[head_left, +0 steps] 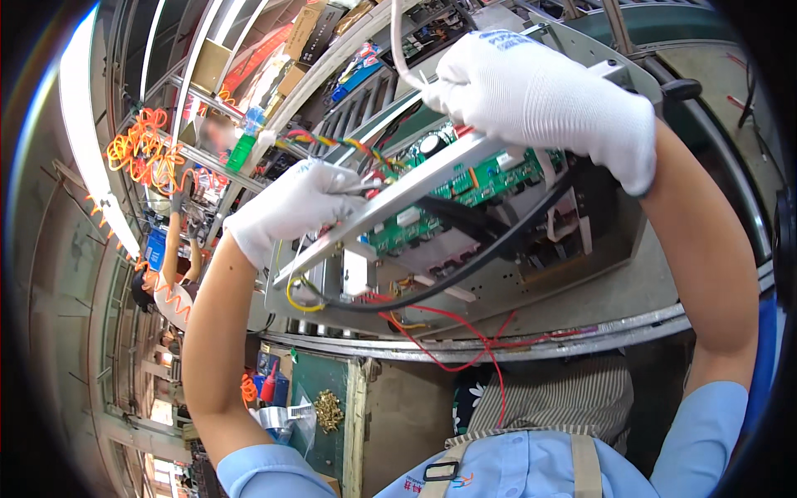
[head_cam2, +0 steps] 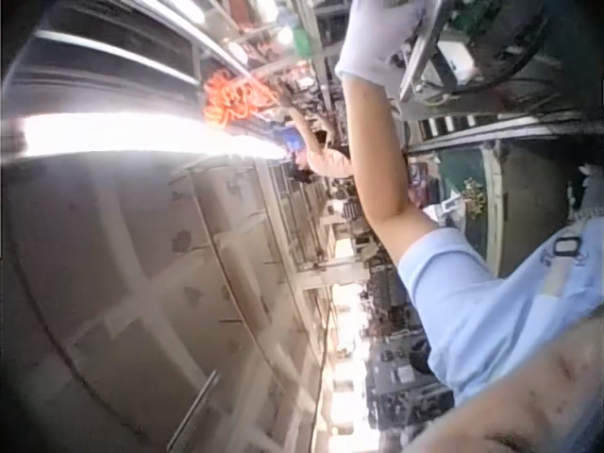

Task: The person organizes and secures wires inside an open electronic device using white zip ties. They cut the excess ends of the ties with pliers and adjust the internal components to ensure proper fit and alignment.

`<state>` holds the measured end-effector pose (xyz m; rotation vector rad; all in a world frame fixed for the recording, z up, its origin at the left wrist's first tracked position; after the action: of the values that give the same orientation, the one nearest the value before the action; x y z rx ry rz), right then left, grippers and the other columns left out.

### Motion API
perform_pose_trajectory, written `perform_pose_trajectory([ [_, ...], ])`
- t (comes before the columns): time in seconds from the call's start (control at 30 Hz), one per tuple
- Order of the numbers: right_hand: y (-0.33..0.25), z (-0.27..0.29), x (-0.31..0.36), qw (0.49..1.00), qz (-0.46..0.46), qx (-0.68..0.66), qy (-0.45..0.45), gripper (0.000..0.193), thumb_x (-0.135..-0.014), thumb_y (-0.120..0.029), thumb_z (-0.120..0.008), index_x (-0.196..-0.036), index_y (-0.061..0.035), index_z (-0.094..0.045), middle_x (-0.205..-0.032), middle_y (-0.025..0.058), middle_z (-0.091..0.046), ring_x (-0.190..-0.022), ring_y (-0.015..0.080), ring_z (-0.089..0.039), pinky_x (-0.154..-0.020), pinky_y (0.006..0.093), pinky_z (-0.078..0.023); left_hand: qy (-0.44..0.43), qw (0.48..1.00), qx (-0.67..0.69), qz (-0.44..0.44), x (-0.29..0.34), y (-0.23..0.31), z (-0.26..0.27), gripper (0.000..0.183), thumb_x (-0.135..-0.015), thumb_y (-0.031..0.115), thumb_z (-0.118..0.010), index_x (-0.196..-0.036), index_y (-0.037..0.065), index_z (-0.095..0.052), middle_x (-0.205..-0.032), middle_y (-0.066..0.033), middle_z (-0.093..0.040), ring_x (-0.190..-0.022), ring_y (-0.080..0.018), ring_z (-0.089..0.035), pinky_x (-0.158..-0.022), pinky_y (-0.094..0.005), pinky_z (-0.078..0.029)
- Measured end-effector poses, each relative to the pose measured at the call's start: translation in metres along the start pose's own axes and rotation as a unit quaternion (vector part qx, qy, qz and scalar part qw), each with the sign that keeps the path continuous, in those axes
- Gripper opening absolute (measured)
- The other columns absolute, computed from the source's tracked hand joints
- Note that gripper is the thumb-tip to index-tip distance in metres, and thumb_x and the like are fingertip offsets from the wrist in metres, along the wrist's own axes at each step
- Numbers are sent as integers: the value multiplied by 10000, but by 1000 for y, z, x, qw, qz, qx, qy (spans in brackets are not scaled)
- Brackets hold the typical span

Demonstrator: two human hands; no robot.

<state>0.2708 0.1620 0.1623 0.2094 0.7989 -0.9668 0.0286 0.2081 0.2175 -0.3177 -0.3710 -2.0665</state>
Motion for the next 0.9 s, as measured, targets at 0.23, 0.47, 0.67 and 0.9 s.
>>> perform_pose_trajectory([
  [0.23, 8, -10, 21, 993, 6, -67, 101, 246, -931, -247, -573, -819, -31, -605, -638, 130, -565, -625, 293, -613, -574, 392, -474, 59, 993, 67, 79, 1, -2, -18, 354, -910, 51, -602, -1225, -99, -543, -1034, -121, -701, -866, -64, -591, -719, -246, -499],
  [0.47, -5, 4, 20, 989, -26, -8, 144, 283, -933, -292, -581, -799, -46, -622, -602, 114, -547, -586, 293, -597, -556, 399, -459, 12, 997, 65, 37, 0, 6, -10, 257, -877, 27, -600, -1121, -51, -617, -884, -40, -665, -829, -52, -538, -749, -243, -470],
  [0.67, -6, 19, 0, 978, -193, -48, -66, 377, -951, -333, -461, -1047, -21, -649, -904, 181, -691, -982, 330, -649, -875, 447, -488, 123, 988, -87, 29, 7, 2, -13, 201, -878, 128, -644, -1020, -14, -666, -802, -98, -683, -737, -110, -639, -652, -269, -490],
  [0.9, 6, 32, -1, 957, -247, -84, -125, 411, -879, -468, -575, -877, -90, -736, -853, 118, -713, -872, 295, -672, -807, 376, -499, 423, 875, -133, -196, 66, 35, -59, 372, -788, 26, -587, -1152, 100, -600, -916, -99, -712, -819, -281, -693, -706, -342, -556],
])
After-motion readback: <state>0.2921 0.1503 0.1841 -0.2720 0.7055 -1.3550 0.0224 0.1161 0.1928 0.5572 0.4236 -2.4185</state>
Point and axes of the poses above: each hand's wrist, its own x-axis away from the middle knuckle, its own z-axis out of the back of the hand, y = z × x, the point moved 2 cm from there along -x, towards the middle knuckle
